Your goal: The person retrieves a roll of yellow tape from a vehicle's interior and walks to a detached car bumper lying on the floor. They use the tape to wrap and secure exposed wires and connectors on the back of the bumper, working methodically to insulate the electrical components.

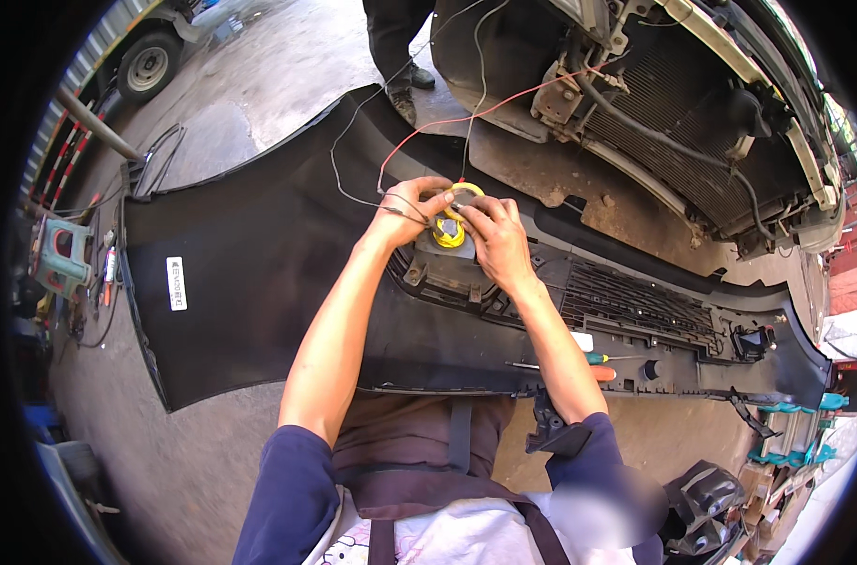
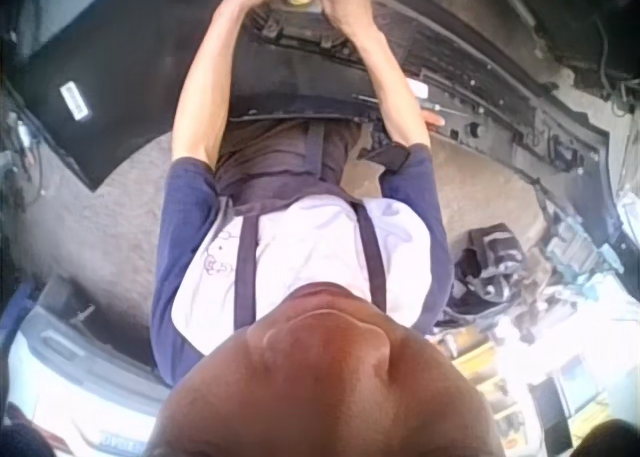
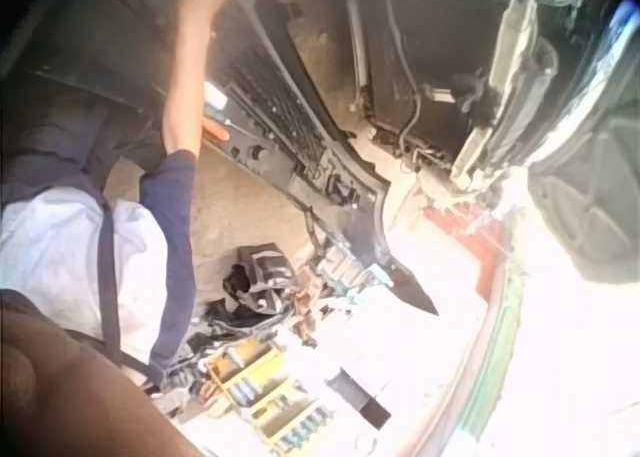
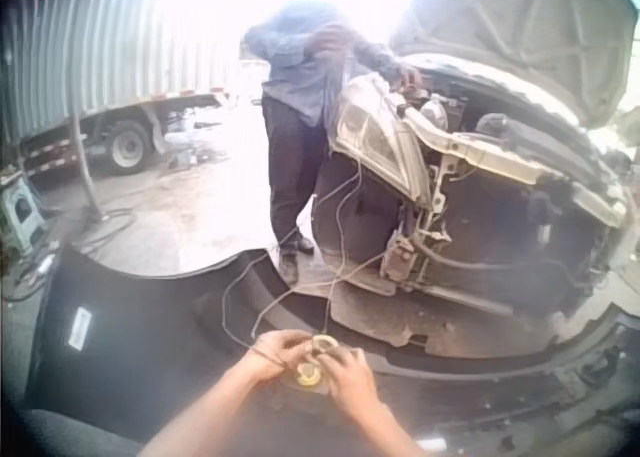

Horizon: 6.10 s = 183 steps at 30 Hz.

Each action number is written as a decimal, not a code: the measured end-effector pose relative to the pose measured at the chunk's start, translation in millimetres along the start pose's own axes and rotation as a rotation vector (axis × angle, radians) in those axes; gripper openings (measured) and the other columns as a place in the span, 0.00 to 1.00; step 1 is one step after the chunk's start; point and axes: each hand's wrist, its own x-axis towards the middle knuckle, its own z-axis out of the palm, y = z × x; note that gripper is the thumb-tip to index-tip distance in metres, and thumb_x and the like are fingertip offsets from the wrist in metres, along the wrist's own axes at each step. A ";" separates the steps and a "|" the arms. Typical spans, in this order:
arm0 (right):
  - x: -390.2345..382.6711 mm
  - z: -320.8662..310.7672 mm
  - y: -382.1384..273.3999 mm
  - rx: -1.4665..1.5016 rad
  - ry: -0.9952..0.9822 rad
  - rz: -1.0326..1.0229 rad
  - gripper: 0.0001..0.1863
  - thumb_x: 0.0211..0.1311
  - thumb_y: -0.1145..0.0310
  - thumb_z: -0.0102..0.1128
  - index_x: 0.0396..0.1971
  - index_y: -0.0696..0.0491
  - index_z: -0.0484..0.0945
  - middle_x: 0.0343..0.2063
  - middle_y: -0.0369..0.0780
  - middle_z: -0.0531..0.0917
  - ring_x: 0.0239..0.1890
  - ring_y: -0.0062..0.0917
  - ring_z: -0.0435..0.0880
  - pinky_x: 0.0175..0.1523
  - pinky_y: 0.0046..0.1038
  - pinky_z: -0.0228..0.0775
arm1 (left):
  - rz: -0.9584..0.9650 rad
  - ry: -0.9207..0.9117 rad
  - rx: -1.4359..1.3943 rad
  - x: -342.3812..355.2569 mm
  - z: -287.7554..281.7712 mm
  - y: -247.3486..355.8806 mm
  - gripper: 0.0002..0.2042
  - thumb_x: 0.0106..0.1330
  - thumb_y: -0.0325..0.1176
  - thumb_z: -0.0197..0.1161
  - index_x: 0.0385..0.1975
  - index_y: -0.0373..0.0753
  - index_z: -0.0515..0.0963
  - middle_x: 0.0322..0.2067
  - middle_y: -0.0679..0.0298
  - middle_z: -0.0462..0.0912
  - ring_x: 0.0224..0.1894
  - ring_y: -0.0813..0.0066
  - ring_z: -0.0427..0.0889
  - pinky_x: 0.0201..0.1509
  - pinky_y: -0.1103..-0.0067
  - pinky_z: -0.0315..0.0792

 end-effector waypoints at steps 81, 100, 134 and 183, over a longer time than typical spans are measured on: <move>-15.4 -21.4 -22.7 -0.283 -0.178 0.225 0.38 0.56 0.48 0.73 0.61 0.55 0.73 0.47 0.47 0.77 0.50 0.40 0.78 0.53 0.41 0.69 | 0.012 0.216 -0.597 -4.6 14.9 -2.8 0.19 0.62 0.26 0.62 0.55 0.37 0.75 0.31 0.70 0.79 0.21 0.91 0.66 0.21 0.89 0.58; -21.5 -13.6 -14.4 -0.219 -0.101 0.207 0.39 0.51 0.51 0.78 0.61 0.53 0.75 0.46 0.44 0.80 0.51 0.37 0.79 0.52 0.39 0.66 | -0.013 0.197 -0.226 -90.3 11.7 -2.8 0.22 0.59 0.20 0.60 0.56 0.29 0.78 0.41 0.61 0.86 0.42 0.80 0.82 0.50 0.82 0.76; -37.5 -33.3 -40.0 -0.043 -0.220 -0.165 0.11 0.52 0.70 0.67 0.37 0.51 0.79 0.53 0.39 0.77 0.49 0.34 0.79 0.50 0.38 0.72 | -0.009 -0.125 -0.324 -51.7 22.0 5.3 0.19 0.74 0.38 0.65 0.60 0.36 0.78 0.45 0.65 0.83 0.45 0.80 0.81 0.54 0.80 0.76; 17.2 -10.0 29.3 0.036 -0.174 -0.072 0.15 0.62 0.74 0.62 0.49 0.54 0.80 0.58 0.45 0.79 0.58 0.45 0.80 0.59 0.40 0.75 | 0.088 0.159 -0.146 0.3 3.5 -14.2 0.19 0.69 0.33 0.69 0.54 0.28 0.78 0.47 0.56 0.86 0.50 0.71 0.84 0.55 0.74 0.77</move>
